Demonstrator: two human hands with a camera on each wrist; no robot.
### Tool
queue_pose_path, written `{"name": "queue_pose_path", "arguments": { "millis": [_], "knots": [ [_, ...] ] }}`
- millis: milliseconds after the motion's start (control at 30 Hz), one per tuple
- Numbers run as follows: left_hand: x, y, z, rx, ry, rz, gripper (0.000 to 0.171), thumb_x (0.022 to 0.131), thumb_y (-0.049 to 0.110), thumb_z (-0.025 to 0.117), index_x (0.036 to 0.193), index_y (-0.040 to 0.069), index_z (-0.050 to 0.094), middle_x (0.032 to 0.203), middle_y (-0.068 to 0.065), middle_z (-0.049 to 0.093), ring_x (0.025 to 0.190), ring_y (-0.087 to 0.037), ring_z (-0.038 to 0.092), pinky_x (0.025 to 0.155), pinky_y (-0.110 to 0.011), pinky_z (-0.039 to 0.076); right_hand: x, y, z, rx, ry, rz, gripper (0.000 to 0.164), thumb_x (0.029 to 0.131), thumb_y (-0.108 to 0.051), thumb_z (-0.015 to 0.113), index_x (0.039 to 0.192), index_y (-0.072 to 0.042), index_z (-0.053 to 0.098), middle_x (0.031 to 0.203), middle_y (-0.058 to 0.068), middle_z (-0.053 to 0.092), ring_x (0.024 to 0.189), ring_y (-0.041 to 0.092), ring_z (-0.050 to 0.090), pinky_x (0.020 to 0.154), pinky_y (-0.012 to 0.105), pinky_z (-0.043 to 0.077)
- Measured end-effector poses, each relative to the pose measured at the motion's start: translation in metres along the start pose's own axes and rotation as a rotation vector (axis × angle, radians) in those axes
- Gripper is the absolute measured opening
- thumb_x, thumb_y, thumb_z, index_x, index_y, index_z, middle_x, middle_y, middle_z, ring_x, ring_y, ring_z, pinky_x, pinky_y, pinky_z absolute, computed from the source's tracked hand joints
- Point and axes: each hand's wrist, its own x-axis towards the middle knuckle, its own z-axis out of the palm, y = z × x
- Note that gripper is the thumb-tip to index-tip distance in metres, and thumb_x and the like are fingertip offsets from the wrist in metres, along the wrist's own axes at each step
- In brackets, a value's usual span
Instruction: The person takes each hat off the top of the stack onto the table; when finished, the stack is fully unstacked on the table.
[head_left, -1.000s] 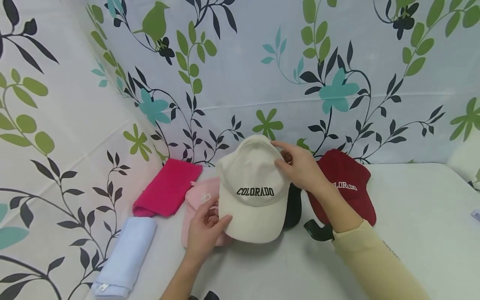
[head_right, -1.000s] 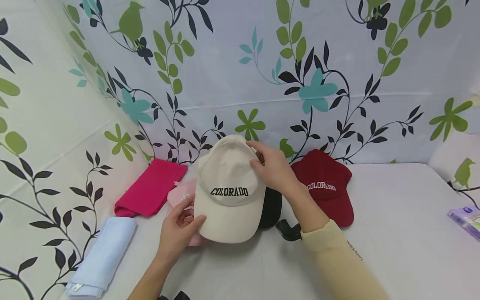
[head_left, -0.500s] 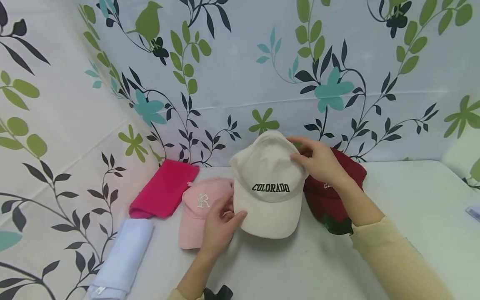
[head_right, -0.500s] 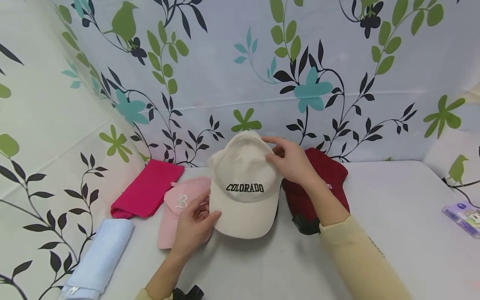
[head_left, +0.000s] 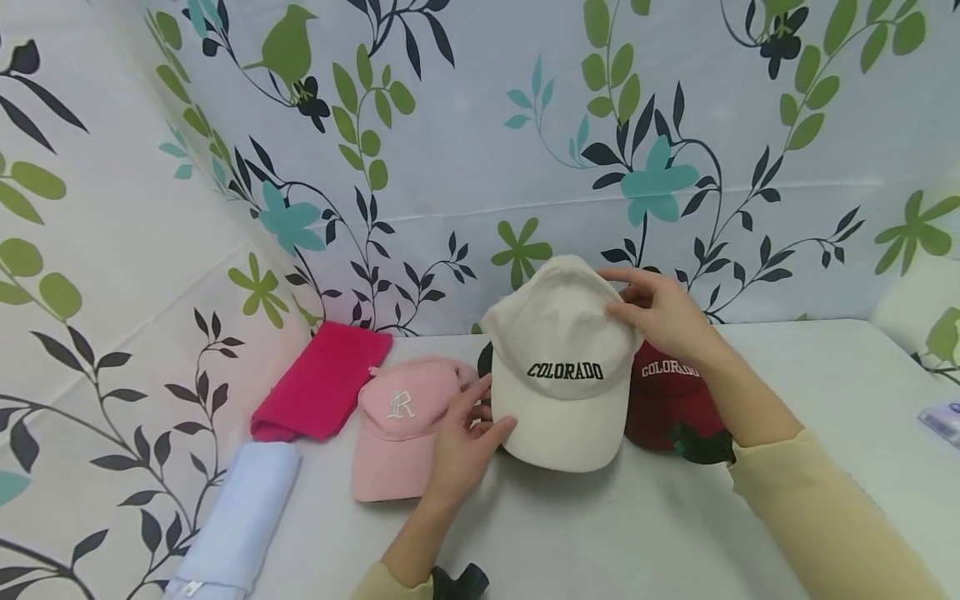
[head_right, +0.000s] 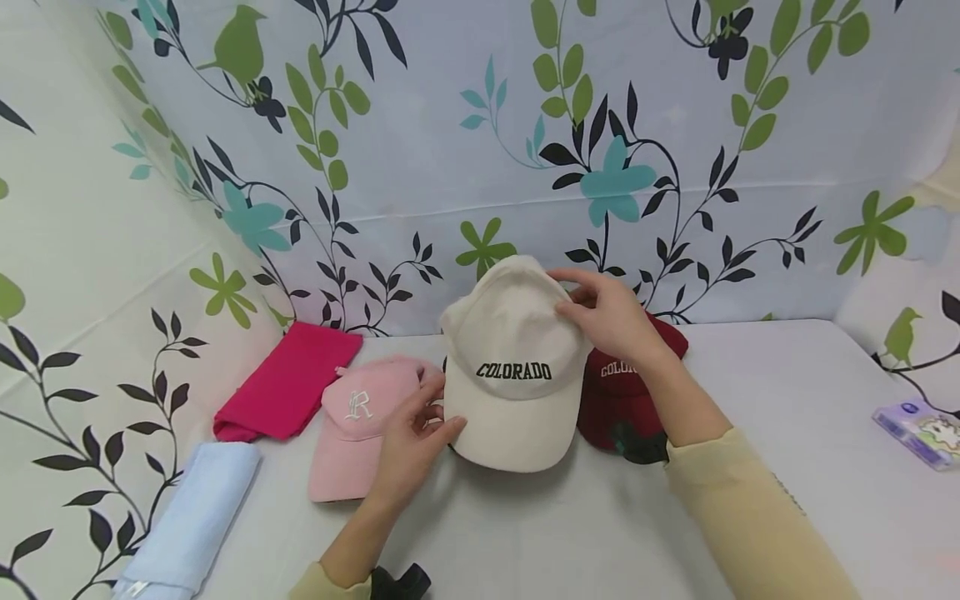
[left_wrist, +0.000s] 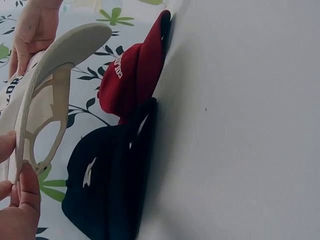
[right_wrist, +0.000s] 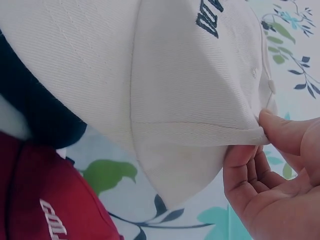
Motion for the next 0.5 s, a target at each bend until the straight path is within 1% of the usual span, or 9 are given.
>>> {"name": "queue_pose_path", "arguments": {
  "millis": [133, 233, 333, 500],
  "knots": [
    [0.003, 0.001, 0.01, -0.032, -0.018, -0.003, 0.062, 0.086, -0.001, 0.077, 0.143, -0.002, 0.053, 0.121, -0.014, 0.054, 0.095, -0.02, 0.054, 0.079, -0.02, 0.051, -0.002, 0.002, -0.009, -0.026, 0.023, -0.01, 0.044, 0.101, -0.014, 0.063, 0.144, -0.009, 0.056, 0.104, 0.02, 0.067, 0.09, 0.029, 0.063, 0.071, 0.024, 0.054],
    [0.006, 0.002, 0.018, -0.031, -0.026, 0.001, 0.062, 0.086, 0.0, 0.077, 0.143, -0.001, 0.053, 0.122, -0.013, 0.055, 0.096, -0.02, 0.055, 0.08, -0.02, 0.052, -0.003, 0.004, -0.016, -0.04, 0.039, -0.011, 0.044, 0.101, -0.014, 0.063, 0.144, -0.009, 0.056, 0.106, 0.02, 0.067, 0.091, 0.029, 0.063, 0.07, 0.022, 0.054],
    [0.008, 0.004, 0.026, -0.032, -0.029, 0.013, 0.061, 0.087, 0.0, 0.077, 0.143, 0.0, 0.054, 0.122, -0.013, 0.056, 0.096, -0.021, 0.055, 0.08, -0.02, 0.052, -0.003, 0.007, -0.022, -0.06, 0.052, -0.008, 0.043, 0.102, -0.015, 0.061, 0.144, -0.008, 0.056, 0.11, 0.021, 0.066, 0.095, 0.03, 0.062, 0.07, 0.02, 0.053],
    [0.012, 0.006, 0.042, -0.076, -0.036, 0.008, 0.06, 0.087, -0.003, 0.075, 0.143, -0.001, 0.054, 0.121, -0.014, 0.054, 0.096, -0.021, 0.056, 0.081, -0.02, 0.052, -0.004, 0.012, -0.034, -0.081, 0.066, 0.007, 0.044, 0.103, -0.018, 0.059, 0.145, -0.008, 0.054, 0.116, 0.023, 0.065, 0.098, 0.031, 0.062, 0.07, 0.018, 0.051]
  ]
}}
